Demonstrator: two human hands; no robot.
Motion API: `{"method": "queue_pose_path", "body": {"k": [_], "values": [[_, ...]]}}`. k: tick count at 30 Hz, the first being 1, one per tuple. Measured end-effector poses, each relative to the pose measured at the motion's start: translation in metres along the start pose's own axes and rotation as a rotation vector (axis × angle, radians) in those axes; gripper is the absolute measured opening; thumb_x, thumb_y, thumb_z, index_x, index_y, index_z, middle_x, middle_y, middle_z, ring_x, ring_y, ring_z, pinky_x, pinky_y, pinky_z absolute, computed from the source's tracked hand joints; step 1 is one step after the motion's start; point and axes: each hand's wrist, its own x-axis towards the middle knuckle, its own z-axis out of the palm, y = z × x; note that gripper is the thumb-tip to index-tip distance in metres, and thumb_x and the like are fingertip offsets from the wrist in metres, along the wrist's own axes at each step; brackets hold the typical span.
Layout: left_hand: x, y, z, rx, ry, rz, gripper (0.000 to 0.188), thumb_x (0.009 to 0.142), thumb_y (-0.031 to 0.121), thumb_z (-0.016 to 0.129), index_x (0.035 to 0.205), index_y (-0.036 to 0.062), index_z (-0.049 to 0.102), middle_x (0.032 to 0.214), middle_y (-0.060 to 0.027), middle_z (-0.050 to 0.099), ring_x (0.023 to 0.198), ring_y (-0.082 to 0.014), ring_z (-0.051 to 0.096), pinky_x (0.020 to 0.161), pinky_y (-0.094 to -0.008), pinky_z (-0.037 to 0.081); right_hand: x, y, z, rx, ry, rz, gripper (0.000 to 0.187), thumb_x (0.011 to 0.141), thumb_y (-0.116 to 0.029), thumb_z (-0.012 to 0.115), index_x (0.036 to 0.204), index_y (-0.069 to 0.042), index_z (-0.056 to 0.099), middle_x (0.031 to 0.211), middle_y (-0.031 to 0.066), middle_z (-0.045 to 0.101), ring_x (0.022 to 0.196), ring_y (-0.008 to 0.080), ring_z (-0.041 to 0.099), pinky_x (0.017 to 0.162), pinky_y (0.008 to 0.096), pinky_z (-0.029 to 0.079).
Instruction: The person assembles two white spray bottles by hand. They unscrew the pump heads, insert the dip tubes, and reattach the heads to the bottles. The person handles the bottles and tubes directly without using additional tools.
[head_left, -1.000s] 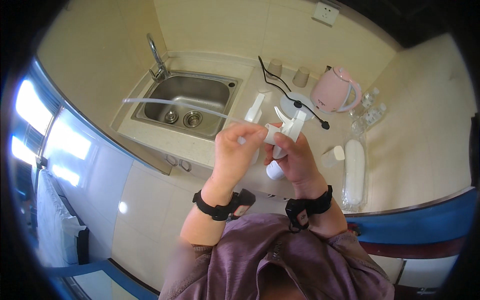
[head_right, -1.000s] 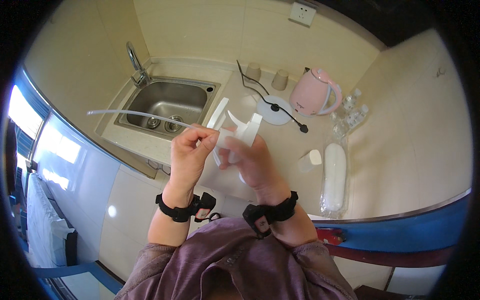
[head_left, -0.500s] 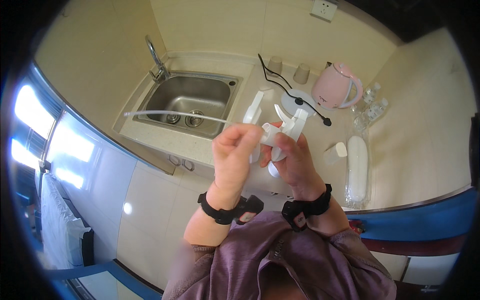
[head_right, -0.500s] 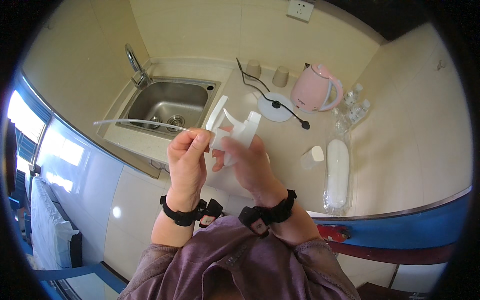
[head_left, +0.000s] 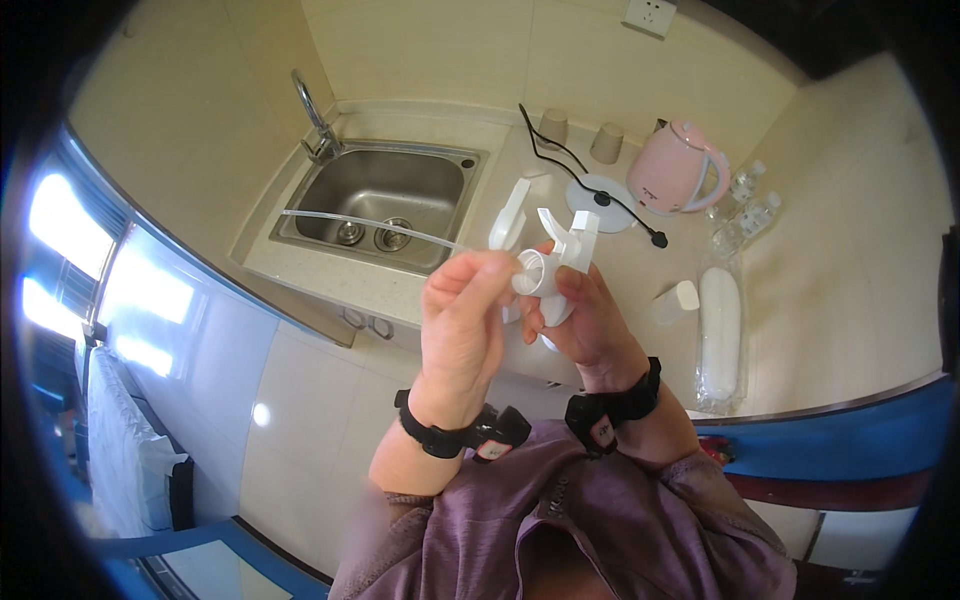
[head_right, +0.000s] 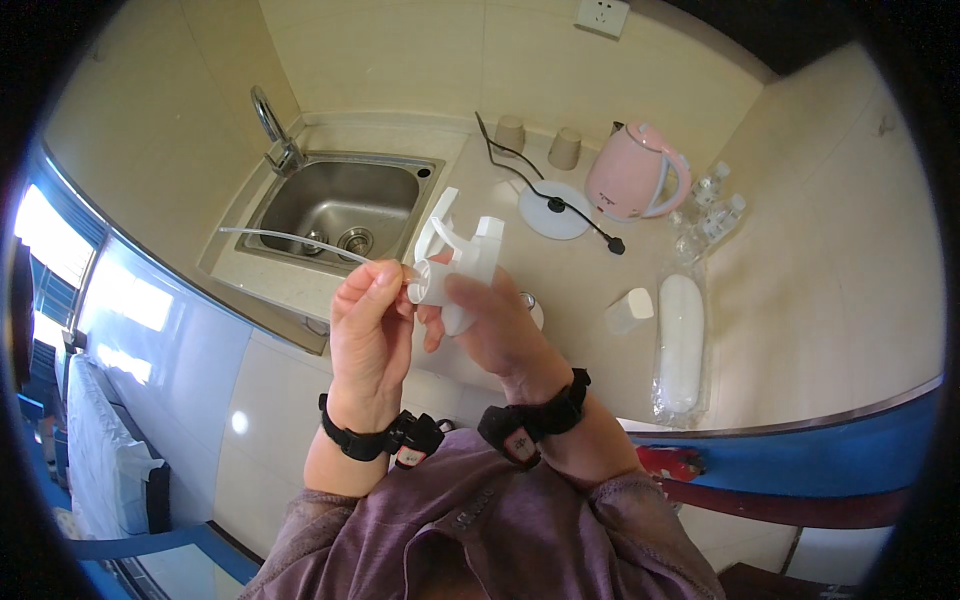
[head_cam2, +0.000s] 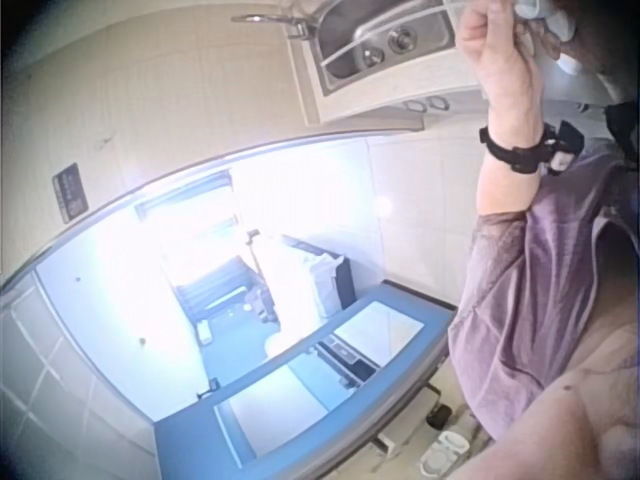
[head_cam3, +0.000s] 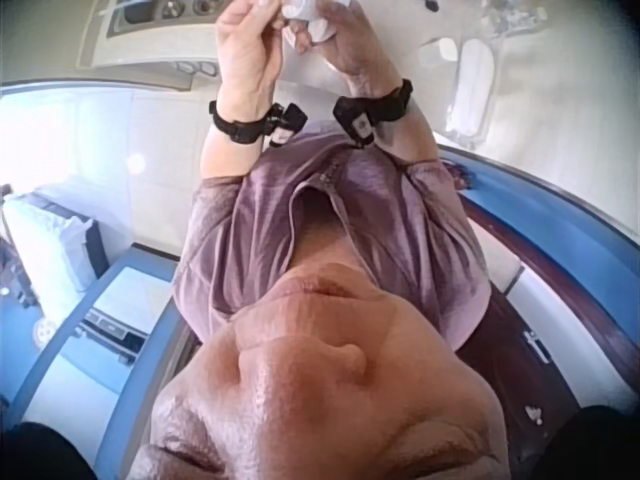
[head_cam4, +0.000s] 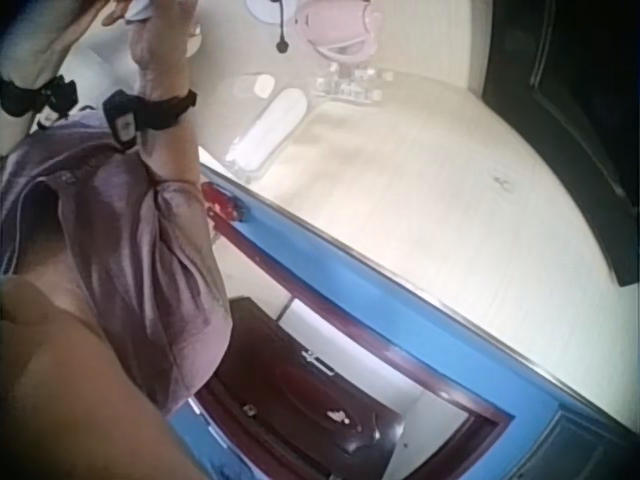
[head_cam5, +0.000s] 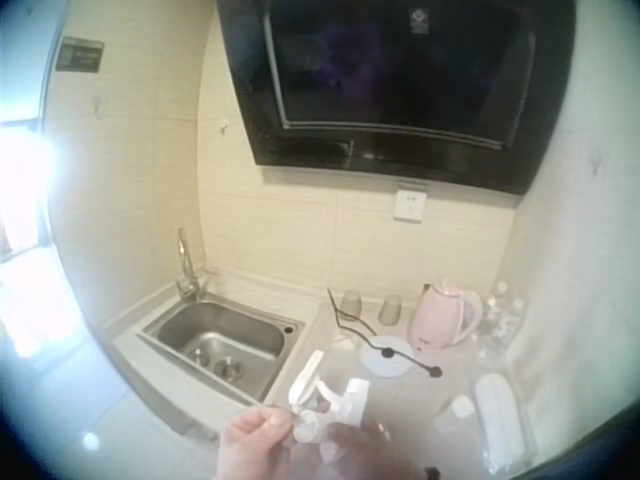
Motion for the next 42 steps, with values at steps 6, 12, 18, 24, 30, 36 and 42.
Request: {"method": "queue_pose_path", "body": {"k": [6, 12, 18, 24, 30, 36, 42], "values": [[-0.005, 0.004, 0.005, -0.085, 0.011, -0.016, 0.016, 0.093, 0.010, 0.059, 0.084, -0.0019, 0.064, 0.067, -0.0074, 0.056, 0.054, -0.0247, 0.060, 0.044, -0.0333, 0.047, -0.001, -0.002, 0.001, 0.028, -0.051, 0.013, 0.049, 0.086, -0.038, 0.068, 0.117, -0.004, 0.050, 0.084, 0.0104, 0.062, 0.060, 0.0192, 0.061, 0.047, 0.0357, 0.052], [-0.009, 0.007, 0.007, -0.119, -0.018, -0.031, 0.018, 0.094, 0.014, 0.059, 0.086, -0.0017, 0.064, 0.069, -0.0106, 0.059, 0.057, -0.0270, 0.062, 0.045, -0.0346, 0.049, -0.003, 0.001, -0.005, 0.128, -0.148, 0.020, 0.038, 0.088, -0.029, 0.062, 0.113, -0.001, 0.052, 0.091, 0.0125, 0.062, 0.071, 0.0199, 0.060, 0.051, 0.0338, 0.051], [-0.009, 0.008, 0.008, -0.007, -0.011, -0.036, 0.021, 0.094, 0.019, 0.059, 0.082, 0.0022, 0.060, 0.066, -0.0067, 0.051, 0.059, -0.0263, 0.057, 0.041, -0.0407, 0.046, -0.005, 0.003, -0.004, 0.083, -0.082, 0.042, 0.044, 0.088, -0.035, 0.063, 0.115, -0.002, 0.051, 0.085, 0.0105, 0.061, 0.064, 0.0184, 0.060, 0.048, 0.0338, 0.051], [-0.008, 0.005, 0.001, -0.127, -0.075, -0.048, 0.018, 0.094, 0.013, 0.057, 0.089, -0.0027, 0.065, 0.074, -0.0169, 0.065, 0.057, -0.0284, 0.062, 0.047, -0.0361, 0.050, -0.004, 0.003, -0.004, 0.039, -0.065, 0.037, 0.050, 0.088, -0.039, 0.064, 0.117, -0.001, 0.048, 0.078, 0.0096, 0.061, 0.056, 0.0173, 0.059, 0.044, 0.0333, 0.051], [-0.006, 0.006, 0.004, -0.130, -0.057, -0.081, 0.017, 0.094, 0.011, 0.057, 0.088, -0.0031, 0.064, 0.069, -0.0132, 0.061, 0.057, -0.0288, 0.063, 0.046, -0.0363, 0.050, -0.005, 0.004, -0.009, 0.010, -0.066, 0.038, 0.049, 0.090, -0.041, 0.061, 0.117, -0.002, 0.049, 0.075, 0.0098, 0.060, 0.054, 0.0173, 0.058, 0.043, 0.0318, 0.049], [-0.005, 0.004, 0.011, -0.040, -0.032, -0.015, 0.012, 0.090, 0.004, 0.058, 0.100, -0.0020, 0.060, 0.074, -0.0108, 0.061, 0.062, -0.0248, 0.063, 0.051, -0.0336, 0.050, -0.002, 0.001, -0.016, -0.233, -0.141, -0.078, 0.034, 0.094, -0.033, 0.056, 0.111, -0.004, 0.053, 0.081, 0.0072, 0.059, 0.065, 0.0160, 0.058, 0.049, 0.0299, 0.049], [0.003, 0.004, 0.004, 0.452, -0.113, 0.016, 0.037, 0.083, -0.004, 0.063, 0.119, -0.0038, 0.052, 0.086, -0.0111, 0.064, 0.066, -0.0189, 0.062, 0.059, -0.0302, 0.050, 0.003, -0.005, -0.010, 0.016, 0.054, 0.056, 0.030, 0.098, -0.031, 0.049, 0.109, -0.003, 0.055, 0.088, 0.0063, 0.059, 0.070, 0.0154, 0.058, 0.052, 0.0294, 0.049]]}}
